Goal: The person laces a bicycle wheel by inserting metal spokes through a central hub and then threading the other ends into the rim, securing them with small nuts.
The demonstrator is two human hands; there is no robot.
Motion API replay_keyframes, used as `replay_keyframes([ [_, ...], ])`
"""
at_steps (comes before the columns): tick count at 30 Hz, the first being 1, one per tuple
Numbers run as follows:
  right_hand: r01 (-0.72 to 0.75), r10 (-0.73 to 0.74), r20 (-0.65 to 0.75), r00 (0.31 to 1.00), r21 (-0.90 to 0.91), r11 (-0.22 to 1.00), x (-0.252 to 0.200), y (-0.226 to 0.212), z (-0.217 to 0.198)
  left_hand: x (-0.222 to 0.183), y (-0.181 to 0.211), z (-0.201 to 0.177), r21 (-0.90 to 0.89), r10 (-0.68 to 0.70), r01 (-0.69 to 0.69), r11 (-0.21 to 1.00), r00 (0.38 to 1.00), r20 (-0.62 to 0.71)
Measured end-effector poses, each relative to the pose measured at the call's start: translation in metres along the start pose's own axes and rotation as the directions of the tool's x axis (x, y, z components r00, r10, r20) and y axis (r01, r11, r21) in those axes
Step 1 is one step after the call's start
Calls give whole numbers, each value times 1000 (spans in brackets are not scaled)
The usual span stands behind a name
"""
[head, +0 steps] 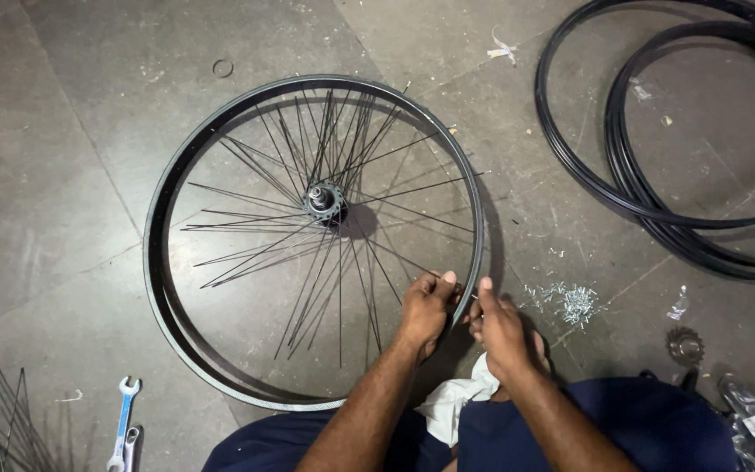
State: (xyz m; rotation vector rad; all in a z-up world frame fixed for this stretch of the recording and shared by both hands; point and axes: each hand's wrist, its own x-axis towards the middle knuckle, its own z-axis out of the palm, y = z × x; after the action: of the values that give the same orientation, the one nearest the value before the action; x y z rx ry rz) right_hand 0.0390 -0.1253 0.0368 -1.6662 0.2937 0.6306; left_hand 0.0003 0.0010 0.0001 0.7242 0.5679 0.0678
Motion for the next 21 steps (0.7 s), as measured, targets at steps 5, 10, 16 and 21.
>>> replay_keyframes([
  [5,101,-103,64,993,35,994,1,1,0,-5,8,3,-18,-53,52,998,998,-30],
  [10,-36,35,17,999,42,998,2,6,-4,-5,7,3,-42,-29,29,999,1000,1],
  [16,0,0,8,1000,-18,1000,9,10,-6,-2,4,2,-27,-5,5,1000,1000,-2],
  [21,83,-84,47,995,6,997,20,19,-11,0,1,0,-27,-68,68,997,997,-23],
])
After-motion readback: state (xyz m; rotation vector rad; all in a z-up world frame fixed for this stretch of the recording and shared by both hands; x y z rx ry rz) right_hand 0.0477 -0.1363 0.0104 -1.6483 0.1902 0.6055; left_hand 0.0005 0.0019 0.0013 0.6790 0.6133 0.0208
